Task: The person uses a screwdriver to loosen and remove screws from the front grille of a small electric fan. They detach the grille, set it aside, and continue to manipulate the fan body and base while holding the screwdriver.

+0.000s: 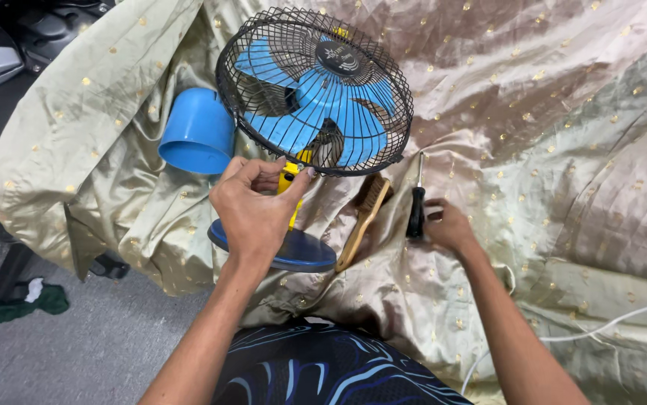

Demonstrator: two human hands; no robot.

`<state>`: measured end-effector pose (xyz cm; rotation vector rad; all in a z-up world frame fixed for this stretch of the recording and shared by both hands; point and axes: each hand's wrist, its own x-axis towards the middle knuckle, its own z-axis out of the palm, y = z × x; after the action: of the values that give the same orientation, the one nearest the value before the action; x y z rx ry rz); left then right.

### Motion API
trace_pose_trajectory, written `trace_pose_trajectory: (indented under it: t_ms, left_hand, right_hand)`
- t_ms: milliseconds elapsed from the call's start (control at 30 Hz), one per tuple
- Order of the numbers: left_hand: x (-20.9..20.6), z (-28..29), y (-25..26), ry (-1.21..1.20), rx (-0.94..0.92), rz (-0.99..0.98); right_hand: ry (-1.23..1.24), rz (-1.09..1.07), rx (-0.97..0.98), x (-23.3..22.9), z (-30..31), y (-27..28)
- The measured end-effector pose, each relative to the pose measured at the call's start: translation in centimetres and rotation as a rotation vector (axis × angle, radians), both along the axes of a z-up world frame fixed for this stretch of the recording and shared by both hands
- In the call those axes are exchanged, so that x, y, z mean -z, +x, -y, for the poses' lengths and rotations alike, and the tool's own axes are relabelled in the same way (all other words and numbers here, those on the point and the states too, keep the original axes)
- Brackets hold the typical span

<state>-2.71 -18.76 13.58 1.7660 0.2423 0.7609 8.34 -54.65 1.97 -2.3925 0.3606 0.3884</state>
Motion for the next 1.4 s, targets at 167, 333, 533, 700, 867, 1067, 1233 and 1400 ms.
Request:
trace_pose_trajectory:
  t_ms: [167,333,533,700,867,1067,1233,1400]
  left_hand:
    - [0.2,0.3,0.2,0.039,-0.02,0.007]
    - [0.2,0.3,0.2,-0.013,-0.018,-0.006]
    - [0.0,0.2,0.2,-0.002,-0.023,-0.024]
    - [0.0,0.0,0.3,-0.01,-0.006,-0.015]
    - [0.1,0.4,0.2,-0.045,0.02,0.016]
    - [-0.2,0.8,0.3,0.025,-0.01,-0.017]
    - [-0.2,0.4,0.2,-0.003,-0.003,-0.028]
    - [-0.2,0.5,0.2,-0.022,0.008,0.027]
  right_hand:
    - [-0.256,0.278,-0.436,1.2,-2.1,-3.4]
    - [-0.2,0.326,-0.347,-0.5,-2.8,-4.3]
    - [-0.212,0.661,-0.445,-0.4,-2.4,-4.4]
    - [-0.342,1.002,-0.411,-0.4,-1.7,-3.0]
    - [0.077,1.249,-0.006,-5.3,-2.4,-1.2]
    - [0.922,1.112,-0.04,-18.6,-5.6,-0.4]
    - [1.296,0.798,-0.231,-25.6,-10.9,-2.4]
    - [1.248,0.798,-0.486,-25.7,-17.5,-2.9]
